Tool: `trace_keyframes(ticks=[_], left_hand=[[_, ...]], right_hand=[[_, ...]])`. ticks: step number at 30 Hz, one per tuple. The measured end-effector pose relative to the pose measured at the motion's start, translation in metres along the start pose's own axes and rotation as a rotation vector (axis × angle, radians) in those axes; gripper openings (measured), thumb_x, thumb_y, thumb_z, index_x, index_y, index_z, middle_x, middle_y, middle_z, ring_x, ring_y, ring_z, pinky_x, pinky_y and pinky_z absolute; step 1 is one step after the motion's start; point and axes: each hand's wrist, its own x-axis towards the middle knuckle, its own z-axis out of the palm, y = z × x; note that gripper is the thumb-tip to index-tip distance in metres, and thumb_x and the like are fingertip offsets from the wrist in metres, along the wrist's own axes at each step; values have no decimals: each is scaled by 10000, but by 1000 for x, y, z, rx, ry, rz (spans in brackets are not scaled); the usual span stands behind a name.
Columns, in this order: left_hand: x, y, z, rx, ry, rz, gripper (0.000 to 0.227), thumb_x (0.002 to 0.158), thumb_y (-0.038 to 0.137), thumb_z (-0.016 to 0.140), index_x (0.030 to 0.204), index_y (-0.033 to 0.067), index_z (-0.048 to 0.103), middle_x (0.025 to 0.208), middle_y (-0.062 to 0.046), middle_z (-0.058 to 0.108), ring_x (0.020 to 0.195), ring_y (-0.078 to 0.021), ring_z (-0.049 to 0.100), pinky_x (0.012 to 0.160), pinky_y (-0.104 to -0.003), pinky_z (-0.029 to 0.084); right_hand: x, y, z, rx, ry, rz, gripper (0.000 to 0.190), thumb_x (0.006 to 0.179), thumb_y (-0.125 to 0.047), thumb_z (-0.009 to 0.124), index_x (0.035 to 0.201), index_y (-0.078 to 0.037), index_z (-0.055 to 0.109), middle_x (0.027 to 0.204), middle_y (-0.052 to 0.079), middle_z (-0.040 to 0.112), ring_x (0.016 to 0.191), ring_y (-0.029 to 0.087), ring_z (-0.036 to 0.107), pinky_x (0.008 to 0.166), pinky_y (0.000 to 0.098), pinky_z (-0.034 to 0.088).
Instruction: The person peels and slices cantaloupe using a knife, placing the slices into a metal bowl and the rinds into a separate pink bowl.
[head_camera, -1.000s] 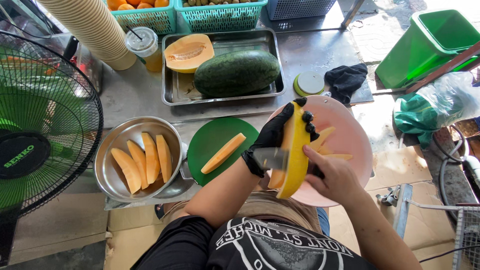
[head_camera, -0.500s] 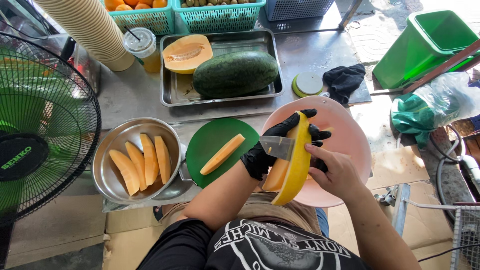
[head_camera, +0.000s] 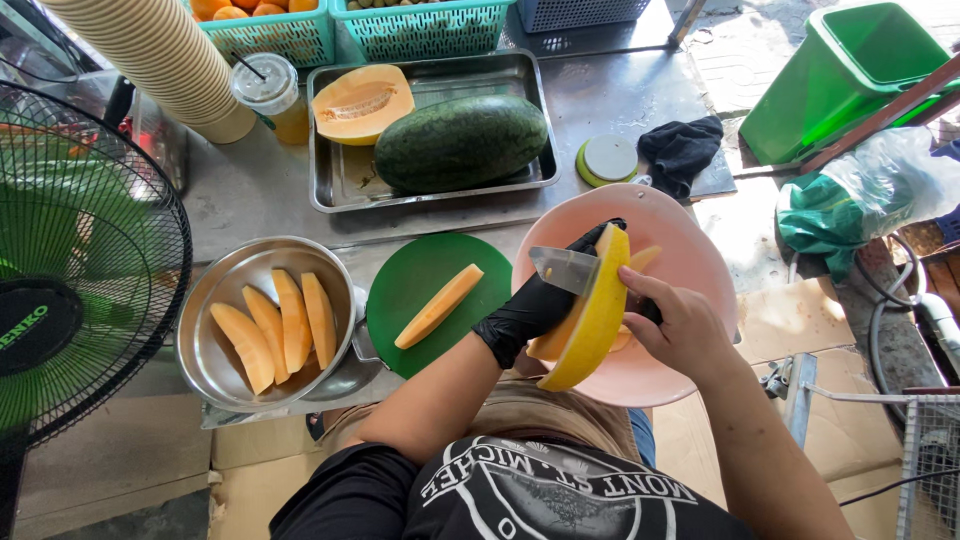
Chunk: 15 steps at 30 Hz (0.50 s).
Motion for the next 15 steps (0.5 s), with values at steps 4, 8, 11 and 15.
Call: trace_keyframes(ticks=[4, 8, 11, 15], left_hand=[[12, -22, -9, -77, -109, 49, 473, 1120, 230, 438, 1576, 105, 425, 1336, -46, 629, 1146, -100, 586, 1023, -275, 491], [27, -55, -18, 238, -101, 96, 414, 1093, 177, 452, 1481, 62, 536, 1332, -107, 670, 1178, -159, 606, 1044, -330, 492], [38, -71, -20, 280, -110, -21, 330, 1131, 176, 430, 1385, 43, 594, 1316, -124, 684, 1202, -192, 623, 1078, -355, 471], [50, -86, -32, 642, -218, 266, 382, 1060, 155, 459, 1401, 39, 588, 1353, -153, 652, 1265, -228, 593, 1093, -366, 457]], right_hand=[[3, 5, -4, 72, -85, 102, 907, 790, -129, 785, 1568, -82, 322, 859, 123, 725, 783, 339, 705, 696, 420, 533], [1, 18, -3, 74, -68, 127, 786, 827, -115, 758, 1531, -147, 409, 885, 125, 742, 784, 314, 724, 716, 405, 552], [4, 31, -2, 113, -37, 210, 639, 900, -133, 743, 1477, -205, 477, 876, 113, 717, 765, 253, 731, 707, 370, 565], [5, 42, -2, 130, -101, 218, 760, 878, -111, 730, 1557, -161, 392, 975, 151, 678, 809, 249, 692, 756, 365, 531]])
